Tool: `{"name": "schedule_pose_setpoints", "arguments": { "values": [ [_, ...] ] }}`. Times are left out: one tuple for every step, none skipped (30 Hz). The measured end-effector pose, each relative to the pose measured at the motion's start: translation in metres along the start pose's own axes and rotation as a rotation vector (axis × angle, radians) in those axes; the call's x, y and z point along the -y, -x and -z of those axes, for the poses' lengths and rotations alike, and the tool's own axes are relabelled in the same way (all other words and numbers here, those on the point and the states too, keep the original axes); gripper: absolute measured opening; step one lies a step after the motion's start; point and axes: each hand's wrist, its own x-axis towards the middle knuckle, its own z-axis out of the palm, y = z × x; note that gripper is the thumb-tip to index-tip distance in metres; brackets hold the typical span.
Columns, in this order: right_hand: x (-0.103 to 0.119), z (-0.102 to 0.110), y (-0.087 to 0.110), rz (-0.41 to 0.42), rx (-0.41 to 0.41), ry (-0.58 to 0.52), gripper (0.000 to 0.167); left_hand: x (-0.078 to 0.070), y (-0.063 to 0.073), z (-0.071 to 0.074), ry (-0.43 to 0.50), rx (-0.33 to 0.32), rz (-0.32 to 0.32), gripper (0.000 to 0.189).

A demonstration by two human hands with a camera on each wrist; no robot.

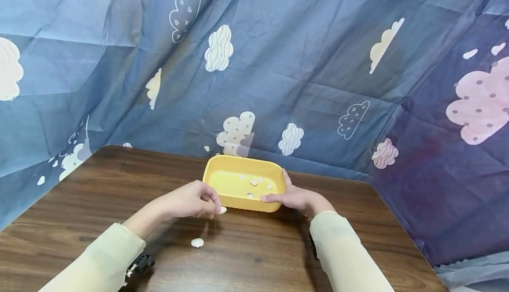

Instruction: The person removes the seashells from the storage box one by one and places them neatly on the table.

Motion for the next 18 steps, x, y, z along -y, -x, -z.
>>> {"name": "schedule_pose_setpoints", "arguments": {
  "values": [
    [0.0, 0.0, 0.0, -0.002, 0.005, 0.0, 0.14, 0.0, 0.001, 0.0, -0.01, 0.016, -0.009, 0.009],
    [0.001, 0.001, 0.0, -0.005, 0.008, 0.0, 0.14, 0.0, 0.001, 0.001, -0.027, 0.03, -0.02, 0.008],
    [0.001, 0.002, -0.001, -0.007, 0.011, 0.0, 0.14, 0.0, 0.0, 0.001, -0.048, 0.037, -0.034, 0.007],
    [0.001, 0.003, -0.001, -0.01, 0.014, 0.003, 0.14, 0.0, 0.0, 0.001, -0.062, 0.044, -0.046, 0.007],
    [0.002, 0.003, -0.001, -0.013, 0.017, 0.004, 0.141, 0.001, 0.0, 0.0, -0.079, 0.053, -0.053, 0.007],
    [0.002, 0.003, -0.002, -0.015, 0.019, 0.004, 0.141, 0.001, -0.001, -0.001, -0.094, 0.065, -0.058, 0.007],
    [0.002, 0.003, -0.002, -0.018, 0.021, 0.005, 0.141, 0.002, -0.002, -0.002, -0.111, 0.074, -0.059, 0.006],
    [0.001, 0.003, -0.003, -0.019, 0.024, 0.006, 0.141, 0.003, -0.002, -0.003, -0.112, 0.084, -0.058, 0.005],
    [0.002, 0.003, -0.003, -0.019, 0.026, 0.007, 0.141, 0.004, -0.002, -0.005, -0.104, 0.094, -0.055, 0.004],
    [0.002, 0.003, -0.003, -0.02, 0.031, 0.005, 0.141, 0.004, -0.001, -0.006, -0.088, 0.111, -0.051, 0.006],
    [0.002, 0.002, -0.003, -0.022, 0.036, 0.003, 0.141, 0.005, 0.001, -0.007, -0.083, 0.127, -0.05, 0.009],
    [0.002, 0.002, -0.004, -0.022, 0.04, 0.001, 0.142, 0.005, 0.003, -0.008, -0.086, 0.144, -0.056, 0.014],
    [0.003, 0.002, -0.004, -0.024, 0.042, 0.0, 0.142, 0.005, 0.005, -0.007, -0.091, 0.169, -0.063, 0.017],
    [0.003, 0.002, -0.004, -0.027, 0.042, 0.0, 0.142, 0.003, 0.009, -0.008, -0.089, 0.2, -0.069, 0.02],
    [0.003, 0.003, -0.004, -0.03, 0.042, -0.001, 0.142, 0.001, 0.014, -0.008, -0.101, 0.237, -0.082, 0.022],
    [0.004, 0.003, -0.005, -0.033, 0.041, 0.001, 0.142, -0.002, 0.021, -0.01, -0.119, 0.278, -0.107, 0.024],
    [0.004, 0.004, -0.005, -0.034, 0.04, 0.004, 0.142, -0.006, 0.029, -0.014, -0.145, 0.318, -0.147, 0.026],
    [0.004, 0.005, -0.005, -0.036, 0.039, 0.007, 0.142, -0.007, 0.039, -0.02, -0.19, 0.359, -0.213, 0.027]
  ]
}}
